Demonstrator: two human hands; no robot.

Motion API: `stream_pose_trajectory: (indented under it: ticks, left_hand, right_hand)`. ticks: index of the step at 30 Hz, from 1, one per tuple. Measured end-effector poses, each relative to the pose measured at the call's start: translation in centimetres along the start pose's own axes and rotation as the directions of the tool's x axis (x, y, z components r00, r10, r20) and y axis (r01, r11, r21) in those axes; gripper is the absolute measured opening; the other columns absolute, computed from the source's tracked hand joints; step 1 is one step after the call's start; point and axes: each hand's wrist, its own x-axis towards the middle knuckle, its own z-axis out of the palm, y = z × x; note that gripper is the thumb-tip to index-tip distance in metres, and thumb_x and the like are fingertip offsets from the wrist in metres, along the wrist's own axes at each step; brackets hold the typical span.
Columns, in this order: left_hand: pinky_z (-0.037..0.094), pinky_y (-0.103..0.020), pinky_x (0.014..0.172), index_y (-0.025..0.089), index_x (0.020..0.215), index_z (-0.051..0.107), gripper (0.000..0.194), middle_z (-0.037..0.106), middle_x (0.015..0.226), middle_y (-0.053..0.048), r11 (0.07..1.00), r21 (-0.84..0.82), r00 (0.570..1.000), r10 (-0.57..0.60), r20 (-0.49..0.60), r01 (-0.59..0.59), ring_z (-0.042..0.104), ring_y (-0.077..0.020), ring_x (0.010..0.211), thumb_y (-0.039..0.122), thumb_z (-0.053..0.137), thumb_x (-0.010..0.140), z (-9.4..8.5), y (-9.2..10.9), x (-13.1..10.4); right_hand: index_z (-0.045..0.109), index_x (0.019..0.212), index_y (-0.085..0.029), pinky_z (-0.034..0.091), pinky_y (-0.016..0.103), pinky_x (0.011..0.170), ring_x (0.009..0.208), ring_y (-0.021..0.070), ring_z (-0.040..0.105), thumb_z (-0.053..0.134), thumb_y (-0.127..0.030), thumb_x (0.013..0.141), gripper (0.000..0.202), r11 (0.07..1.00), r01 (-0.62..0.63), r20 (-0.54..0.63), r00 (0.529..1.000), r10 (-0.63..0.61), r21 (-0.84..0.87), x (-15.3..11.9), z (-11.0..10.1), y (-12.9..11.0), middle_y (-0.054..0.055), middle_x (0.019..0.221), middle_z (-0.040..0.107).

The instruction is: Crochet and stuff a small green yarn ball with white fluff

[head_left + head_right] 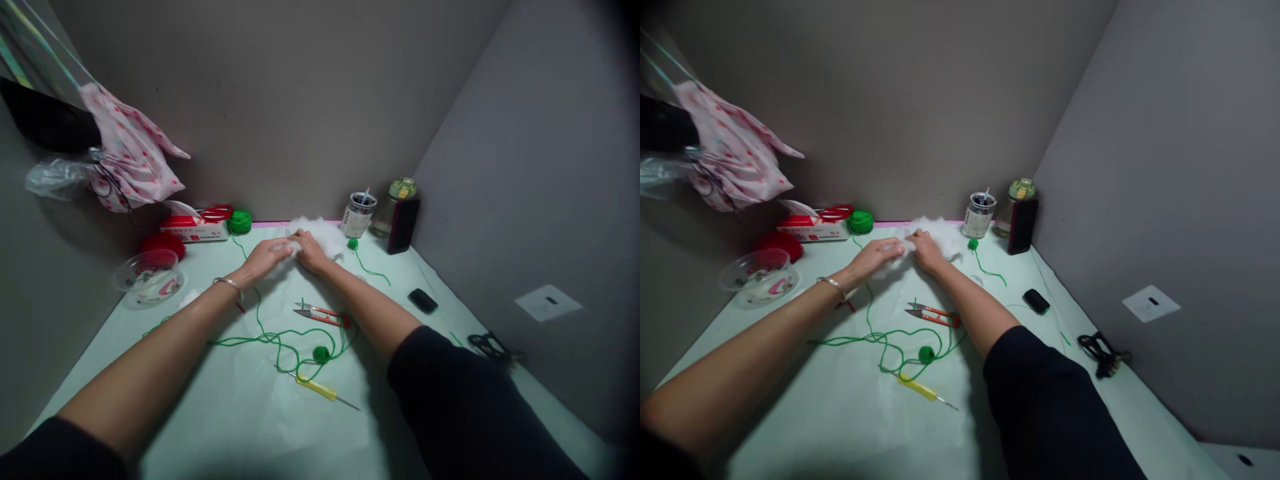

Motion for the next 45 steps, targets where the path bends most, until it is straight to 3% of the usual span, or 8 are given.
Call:
stream_pose_trajectory:
  ticks: [3, 11, 16, 19, 23, 35, 41, 45]
  left_hand:
    - [0.054, -0.029, 0.064, 0.016, 0.083, 0.069, 0.027, 0.07, 0.079, -0.002, 0.963, -0.27, 0.999, -0.016, -0.046, 0.003, 0.067, -0.0192, 0.073, 0.043, 0.073, 0.084, -0.8, 2.2, -2.9]
    - [0.057, -0.025, 0.077, 0.022, 0.07, 0.046, 0.018, 0.062, 0.076, 0.001, 0.62, -0.772, 0.932, -0.182, -0.315, -0.14, 0.066, -0.014, 0.079, 0.011, 0.061, 0.068, -2.1, 6.2, -7.3]
    - [0.05, -0.017, 0.059, 0.02, 0.09, 0.06, 0.031, 0.055, 0.072, 0.005, 0.488, -0.872, 0.932, -0.304, -0.197, -0.025, 0.051, -0.0066, 0.054, -0.001, 0.056, 0.068, -1.0, 6.5, -9.5]
    - [0.051, -0.02, 0.058, 0.019, 0.103, 0.066, 0.031, 0.064, 0.083, 0.0, 0.442, -0.892, 0.944, -0.324, -0.056, 0.099, 0.06, -0.0103, 0.063, 0.004, 0.061, 0.077, 1.8, 7.0, -11.7]
    - [0.054, -0.021, 0.066, 0.015, 0.088, 0.067, 0.01, 0.066, 0.086, -0.004, 0.387, -0.893, 0.938, -0.331, 0.099, 0.231, 0.064, -0.0128, 0.074, 0.022, 0.062, 0.091, 5.8, 7.3, -15.2]
    - [0.031, -0.014, 0.043, 0.016, 0.07, 0.055, 0.012, 0.059, 0.084, 0.001, 0.515, -0.825, 0.926, -0.377, 0.024, 0.232, 0.045, -0.0033, 0.053, 0.011, 0.066, 0.07, 4.2, 3.9, -18.3]
    - [0.033, -0.017, 0.046, 0.016, 0.072, 0.059, 0.023, 0.053, 0.073, 0.002, 0.59, -0.747, 0.923, -0.376, 0.081, 0.305, 0.045, -0.007, 0.055, 0.03, 0.067, 0.088, 4.2, 2.9, -19.0]
    - [0.035, -0.019, 0.05, 0.019, 0.063, 0.047, 0.044, 0.05, 0.056, 0.003, 0.715, -0.622, 0.933, -0.351, 0.073, 0.318, 0.044, -0.0094, 0.053, 0.044, 0.065, 0.095, 4.1, 2.2, -19.5]
  right_hand:
    - [0.063, 0.131, -0.019, 0.06, 0.047, 0.096, 0.114, 0.0252, 0.068, 0.065, -0.037, 0.1, 0.036, 0.999, -0.033, 0.001, 0.999, 0.033, -0.015, 0.4, -0.3, -0.5, 0.011, 0.135, 0.065]
    - [0.06, 0.136, -0.016, 0.047, 0.059, 0.108, 0.131, 0.0359, 0.056, 0.077, -0.028, 0.091, 0.05, 0.999, 0.03, -0.002, 1.0, -0.03, 0.025, -1.5, -5.9, -5.3, 0.02, 0.14, 0.06]
    - [0.055, 0.131, -0.021, 0.05, 0.038, 0.097, 0.109, 0.0218, 0.063, 0.046, -0.028, 0.106, 0.027, 0.943, 0.201, -0.2, 0.968, -0.15, 0.265, -10.3, -10.0, -10.8, 0.012, 0.127, 0.062]
    - [0.061, 0.118, -0.024, 0.052, 0.032, 0.082, 0.093, 0.0182, 0.064, 0.054, -0.03, 0.103, 0.018, 0.829, 0.352, -0.134, 0.936, -0.326, 0.435, -15.1, -10.0, -12.7, 0.009, 0.121, 0.063]
    - [0.066, 0.103, -0.024, 0.05, 0.031, 0.077, 0.094, 0.0197, 0.063, 0.05, -0.022, 0.101, 0.017, 0.902, 0.206, -0.104, 0.978, -0.18, 0.379, -18.6, -8.9, -12.6, 0.007, 0.111, 0.067]
    - [0.074, 0.11, -0.022, 0.054, 0.033, 0.08, 0.092, 0.0207, 0.072, 0.053, -0.014, 0.1, 0.024, 0.848, -0.036, -0.019, 0.998, 0.055, 0.529, -21.7, -8.5, -7.8, 0.008, 0.105, 0.077]
    - [0.072, 0.115, -0.023, 0.052, 0.039, 0.092, 0.12, 0.0276, 0.066, 0.053, -0.001, 0.092, 0.037, 0.952, 0.067, 0.229, 0.963, -0.14, 0.298, -22.1, -7.4, -7.5, 0.011, 0.121, 0.073]
    - [0.073, 0.109, -0.022, 0.052, 0.037, 0.084, 0.111, 0.026, 0.069, 0.051, -0.002, 0.094, 0.033, 0.948, -0.011, 0.153, 0.987, -0.04, 0.317, -22.1, -6.9, -7.7, 0.011, 0.118, 0.074]
